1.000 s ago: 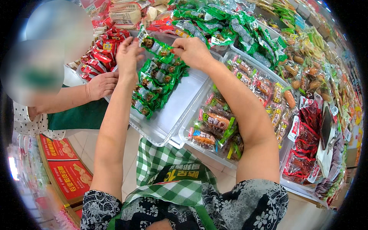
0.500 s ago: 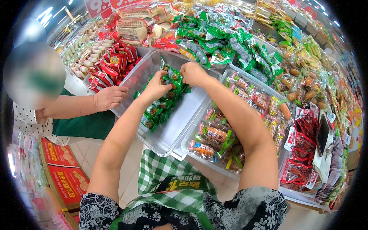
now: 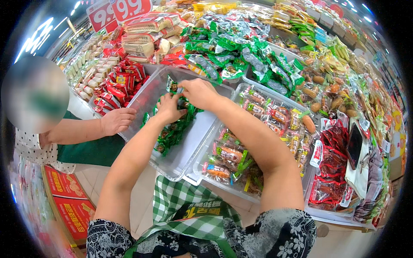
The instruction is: The person arranges small, individually wrapped snack packages in a clear plastic bin. They pick up the items one by one from a pile and place them neatly into the bin, organizing them by type and orientation. The task involves repetitive picking and placing motions to tidy the display.
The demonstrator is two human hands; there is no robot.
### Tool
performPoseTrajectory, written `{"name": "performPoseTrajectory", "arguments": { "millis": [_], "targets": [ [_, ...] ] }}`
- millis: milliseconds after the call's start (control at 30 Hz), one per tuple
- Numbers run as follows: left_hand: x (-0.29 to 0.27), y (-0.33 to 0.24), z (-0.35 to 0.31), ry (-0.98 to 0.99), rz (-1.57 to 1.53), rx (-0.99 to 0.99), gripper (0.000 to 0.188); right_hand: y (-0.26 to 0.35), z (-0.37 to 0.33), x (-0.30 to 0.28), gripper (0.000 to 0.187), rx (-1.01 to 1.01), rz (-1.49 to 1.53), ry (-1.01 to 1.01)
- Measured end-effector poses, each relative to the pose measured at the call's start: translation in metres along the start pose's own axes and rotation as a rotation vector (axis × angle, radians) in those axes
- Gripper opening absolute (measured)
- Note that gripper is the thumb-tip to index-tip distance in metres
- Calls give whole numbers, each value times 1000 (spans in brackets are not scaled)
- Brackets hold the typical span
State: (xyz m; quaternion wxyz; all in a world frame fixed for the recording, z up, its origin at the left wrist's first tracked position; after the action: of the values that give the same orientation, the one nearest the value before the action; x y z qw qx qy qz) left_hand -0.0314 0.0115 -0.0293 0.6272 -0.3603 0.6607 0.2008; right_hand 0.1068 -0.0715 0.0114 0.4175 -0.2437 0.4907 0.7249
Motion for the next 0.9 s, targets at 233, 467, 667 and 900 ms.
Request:
{"name": "performPoseTrajectory", "arguments": {
  "millis": [233,467,667,900],
  "targets": [
    [-10,-2,-7,-391,-178,146,52,20,-8,-42,52,-53,-423,-664],
    [-22,-6,-9,-577,-397,292,37,-5,4,-25,42,184,-791,-487],
    [-29,-8,-9,-646,-577,310,29,5,-3,-31,37,69,-720,-449],
    [-34,-14,-9,-338,-1277,263,49,24,1,-29,29,-345,-700,-560]
  ]
}}
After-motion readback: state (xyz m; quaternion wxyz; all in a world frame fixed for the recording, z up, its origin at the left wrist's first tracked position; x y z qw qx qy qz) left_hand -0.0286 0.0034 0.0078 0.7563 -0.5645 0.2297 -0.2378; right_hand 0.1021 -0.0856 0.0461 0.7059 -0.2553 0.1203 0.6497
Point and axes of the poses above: each hand's wrist, its own z-axis towards the middle knuckle, its own x-axis out of the palm, y = z × x, the point moved 1 cm from there along z, towards the middle knuckle, and after that the axes turned 3 degrees about y, right-handed, at the moved point
